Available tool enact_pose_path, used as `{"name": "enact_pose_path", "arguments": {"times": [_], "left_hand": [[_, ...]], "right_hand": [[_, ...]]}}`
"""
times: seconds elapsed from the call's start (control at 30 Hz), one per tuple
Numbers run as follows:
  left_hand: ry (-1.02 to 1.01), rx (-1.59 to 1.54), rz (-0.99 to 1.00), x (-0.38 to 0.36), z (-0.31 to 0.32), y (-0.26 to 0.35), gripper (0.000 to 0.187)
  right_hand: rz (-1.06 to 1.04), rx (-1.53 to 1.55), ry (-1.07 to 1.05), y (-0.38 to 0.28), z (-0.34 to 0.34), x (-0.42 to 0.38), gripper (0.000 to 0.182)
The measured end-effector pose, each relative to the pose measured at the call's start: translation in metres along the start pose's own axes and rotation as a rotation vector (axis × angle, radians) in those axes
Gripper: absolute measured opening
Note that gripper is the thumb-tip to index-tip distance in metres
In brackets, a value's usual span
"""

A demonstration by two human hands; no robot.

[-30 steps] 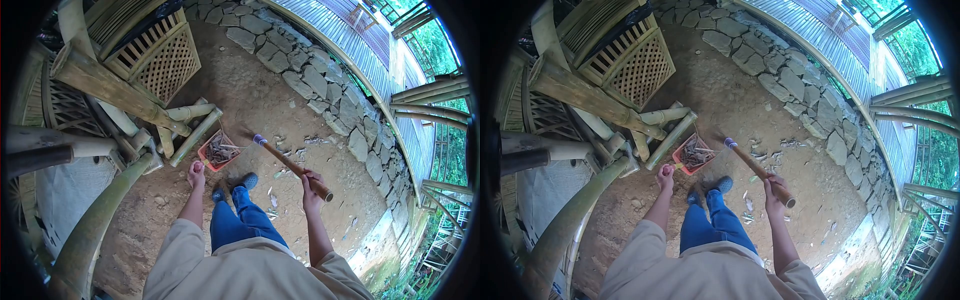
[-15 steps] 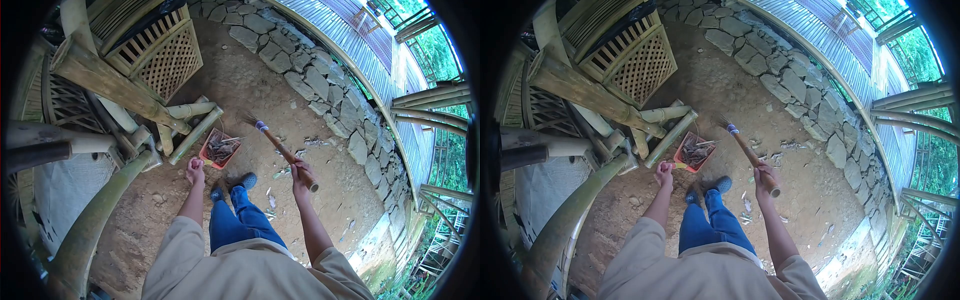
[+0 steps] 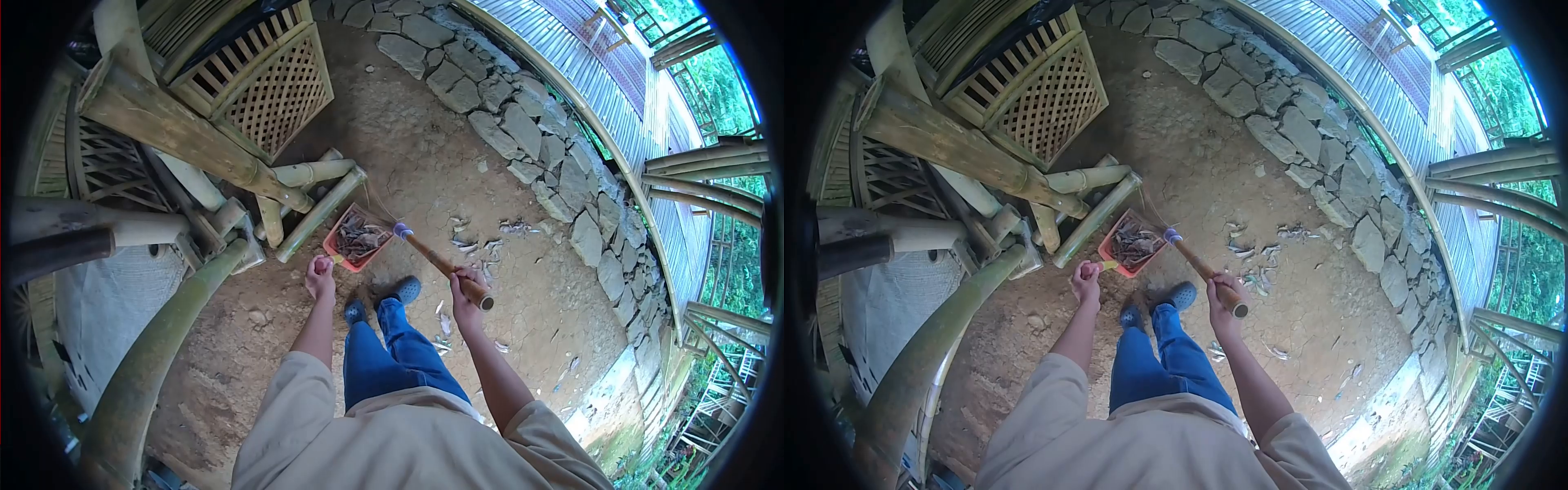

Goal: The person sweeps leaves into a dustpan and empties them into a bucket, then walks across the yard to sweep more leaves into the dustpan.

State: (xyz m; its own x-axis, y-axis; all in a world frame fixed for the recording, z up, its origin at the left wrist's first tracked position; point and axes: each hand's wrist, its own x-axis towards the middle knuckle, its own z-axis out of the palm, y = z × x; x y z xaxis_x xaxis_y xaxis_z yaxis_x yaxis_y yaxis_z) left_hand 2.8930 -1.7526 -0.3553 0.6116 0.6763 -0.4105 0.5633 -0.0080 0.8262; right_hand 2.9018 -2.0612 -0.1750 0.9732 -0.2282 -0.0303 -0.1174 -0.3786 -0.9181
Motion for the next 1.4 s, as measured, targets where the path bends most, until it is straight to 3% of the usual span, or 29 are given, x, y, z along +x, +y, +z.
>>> {"name": "enact_pose_path", "arguments": {"times": [0.17,0.27,0.6,0.77,0.97,1.23,1.4], "left_hand": [[0.001,0.077,0.064,-0.009,0.001,0.019,0.028],[-0.072,-0.072,0.061,-0.001,0.009,-0.001,0.029],[-0.165,0.116,0.177,0.0,0.023,0.002,0.031],[-0.187,0.001,0.103,-0.003,0.038,0.012,0.031],[-0.167,0.179,0.104,-0.001,0.045,0.013,0.032],[-0.24,0.121,0.157,0.002,0.043,0.008,0.033],[-0.249,0.13,0.143,-0.001,0.044,0.016,0.033]], "right_hand": [[0.078,0.025,0.072,-0.02,-0.038,-0.015,0.011],[0.055,0.03,0.143,-0.025,-0.065,-0.018,0.012],[0.109,0.225,0.384,-0.036,-0.106,-0.012,0.012],[0.011,-0.069,0.343,-0.015,-0.101,-0.013,0.012],[-0.181,-0.199,0.342,0.005,-0.082,-0.017,0.013],[-0.114,-0.176,0.136,-0.021,-0.069,-0.045,0.014],[0.01,0.032,0.146,-0.039,-0.087,-0.051,0.014]]}}
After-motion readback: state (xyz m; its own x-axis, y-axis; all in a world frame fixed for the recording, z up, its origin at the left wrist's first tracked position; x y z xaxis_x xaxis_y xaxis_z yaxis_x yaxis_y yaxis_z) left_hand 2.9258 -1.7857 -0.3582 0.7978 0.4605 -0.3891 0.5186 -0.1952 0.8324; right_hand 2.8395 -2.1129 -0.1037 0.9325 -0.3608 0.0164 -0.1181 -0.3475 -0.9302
